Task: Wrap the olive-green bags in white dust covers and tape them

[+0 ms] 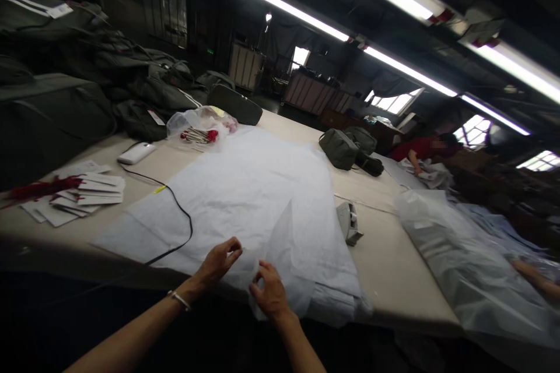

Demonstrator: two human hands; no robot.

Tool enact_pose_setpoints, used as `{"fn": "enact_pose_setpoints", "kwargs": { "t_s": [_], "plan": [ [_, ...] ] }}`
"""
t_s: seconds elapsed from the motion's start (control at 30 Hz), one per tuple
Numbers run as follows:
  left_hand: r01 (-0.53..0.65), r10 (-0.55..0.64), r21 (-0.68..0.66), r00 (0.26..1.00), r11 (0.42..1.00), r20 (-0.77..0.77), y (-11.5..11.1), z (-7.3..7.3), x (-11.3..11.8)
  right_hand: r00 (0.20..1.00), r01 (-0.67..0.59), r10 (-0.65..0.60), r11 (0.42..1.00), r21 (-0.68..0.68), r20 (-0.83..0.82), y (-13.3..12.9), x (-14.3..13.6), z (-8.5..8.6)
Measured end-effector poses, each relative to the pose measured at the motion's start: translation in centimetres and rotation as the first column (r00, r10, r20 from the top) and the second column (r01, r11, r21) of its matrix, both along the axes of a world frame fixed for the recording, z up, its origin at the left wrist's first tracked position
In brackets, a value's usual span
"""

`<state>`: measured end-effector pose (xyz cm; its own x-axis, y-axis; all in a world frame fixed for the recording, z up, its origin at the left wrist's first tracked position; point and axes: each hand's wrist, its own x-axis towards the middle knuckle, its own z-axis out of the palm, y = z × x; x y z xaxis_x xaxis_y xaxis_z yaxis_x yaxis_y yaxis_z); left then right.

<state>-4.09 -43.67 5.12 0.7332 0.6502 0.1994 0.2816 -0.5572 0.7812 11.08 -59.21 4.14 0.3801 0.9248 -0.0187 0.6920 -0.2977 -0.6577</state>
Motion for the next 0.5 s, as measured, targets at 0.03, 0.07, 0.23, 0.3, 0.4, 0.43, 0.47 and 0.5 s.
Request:
{"fn": "enact_pose_setpoints", "kwargs": {
  "t_s": [0.03,0.07,0.23,0.3,0.4,0.43,0.47,0.5],
  "plan": [
    [0.001,-0.001,-0.012,1.000,1.000,0.009,0.2,0.3,0.0,1.000,-0.023,0.023,1.000,-0.019,0.000,0.3,-0.5,-0.1],
    [0.006,-0.006,-0.018,1.000,1.000,0.017,0.3,0.4,0.0,0.999,-0.042,0.041,0.999,-0.033,-0.008,0.6,-0.8,-0.1],
    [0.105,-0.105,-0.001,0.994,0.994,0.003,0.1,-0.7,-0.7,0.989,-0.119,0.112,0.991,-0.068,-0.102,0.6,-1.3,-0.4],
    [0.139,-0.139,0.021,0.990,0.990,-0.030,-0.2,-1.5,-1.1,0.982,-0.132,0.123,0.990,-0.052,-0.141,0.3,-1.3,-1.0],
    [0.211,-0.203,0.082,0.974,0.974,-0.099,-0.7,-2.3,-1.4,0.977,-0.084,0.088,0.996,0.028,-0.192,0.0,-1.1,-2.2],
    [0.248,-0.234,0.105,0.964,0.963,-0.125,-0.8,-2.5,-1.5,0.976,-0.064,0.073,0.997,0.049,-0.203,0.1,-1.0,-2.6],
    [0.286,-0.268,0.125,0.952,0.950,-0.149,-1.0,-2.5,-1.6,0.976,-0.048,0.059,0.997,0.060,-0.209,0.1,-0.9,-3.0],
    [0.321,-0.297,0.141,0.940,0.936,-0.169,-1.1,-2.6,-1.7,0.977,-0.034,0.046,0.997,0.064,-0.209,0.2,-0.8,-3.4]
  ]
}}
